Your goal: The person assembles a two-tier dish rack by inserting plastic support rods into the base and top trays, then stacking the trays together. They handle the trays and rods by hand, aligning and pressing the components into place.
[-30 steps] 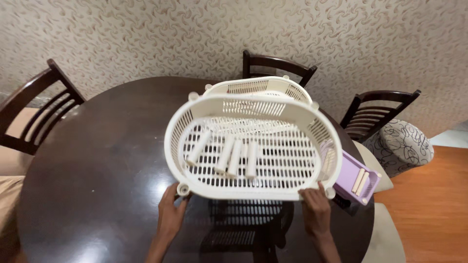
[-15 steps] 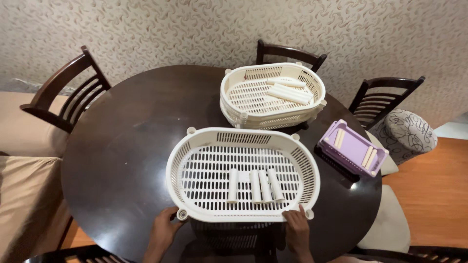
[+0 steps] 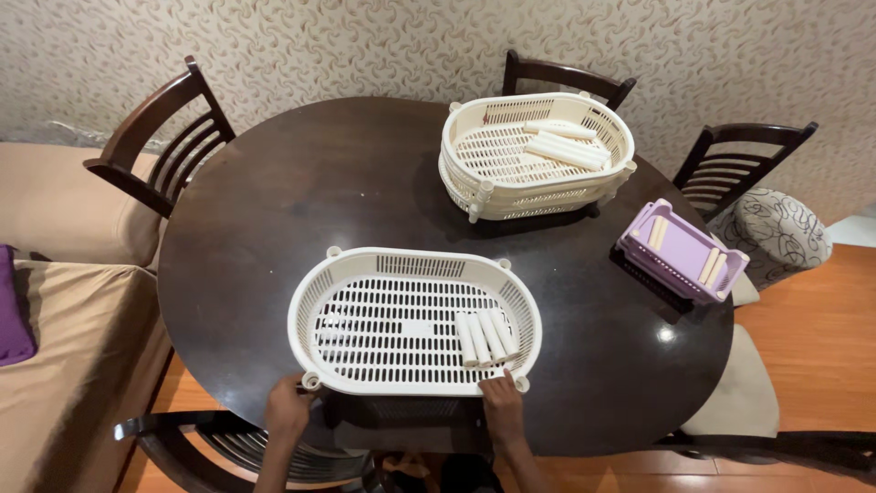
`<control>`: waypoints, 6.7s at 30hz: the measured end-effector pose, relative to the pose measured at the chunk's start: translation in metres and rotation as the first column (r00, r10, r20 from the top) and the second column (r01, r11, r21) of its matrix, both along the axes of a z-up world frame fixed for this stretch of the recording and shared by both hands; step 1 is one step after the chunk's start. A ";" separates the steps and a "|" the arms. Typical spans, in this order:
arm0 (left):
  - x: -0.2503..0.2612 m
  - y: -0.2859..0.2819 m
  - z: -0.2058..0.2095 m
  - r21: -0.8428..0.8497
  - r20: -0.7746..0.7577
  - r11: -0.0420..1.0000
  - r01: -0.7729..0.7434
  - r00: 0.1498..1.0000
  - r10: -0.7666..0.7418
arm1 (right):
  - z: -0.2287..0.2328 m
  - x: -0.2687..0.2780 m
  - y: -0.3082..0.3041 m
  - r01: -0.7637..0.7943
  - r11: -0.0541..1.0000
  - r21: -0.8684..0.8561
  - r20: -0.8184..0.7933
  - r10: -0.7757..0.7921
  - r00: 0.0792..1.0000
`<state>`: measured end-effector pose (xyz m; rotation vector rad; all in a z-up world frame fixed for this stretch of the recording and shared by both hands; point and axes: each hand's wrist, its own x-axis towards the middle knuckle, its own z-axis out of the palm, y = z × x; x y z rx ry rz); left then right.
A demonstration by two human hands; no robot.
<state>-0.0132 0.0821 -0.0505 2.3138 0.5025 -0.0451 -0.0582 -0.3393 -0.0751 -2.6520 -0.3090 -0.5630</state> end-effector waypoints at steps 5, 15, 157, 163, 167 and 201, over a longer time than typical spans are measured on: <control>0.006 0.019 -0.013 0.073 0.005 0.997 -0.016 1.000 0.016 | -0.004 0.011 0.032 -0.017 0.999 -0.031 0.030 0.018 0.999; 0.053 -0.063 -0.044 0.503 0.239 0.864 0.006 0.960 -0.146 | 0.022 0.071 0.010 -0.019 0.966 0.258 -0.376 0.118 0.919; 0.017 -0.192 0.069 -0.413 0.554 0.911 -0.001 0.793 0.253 | 0.036 0.086 -0.073 0.456 0.675 0.580 -0.414 -0.238 0.879; 0.016 -0.200 0.070 -0.452 0.543 0.892 0.019 0.799 0.258 | -0.014 0.097 -0.141 0.741 0.582 0.334 -0.491 -0.564 0.664; 0.014 -0.205 0.073 -0.496 0.512 0.868 -0.010 0.805 0.301 | -0.019 0.104 -0.141 0.655 0.712 0.252 -0.208 -0.622 0.755; 0.020 -0.185 0.100 -0.588 0.480 0.792 -0.163 0.719 0.503 | 0.208 0.002 -0.087 0.065 -0.421 0.905 0.077 0.312 0.947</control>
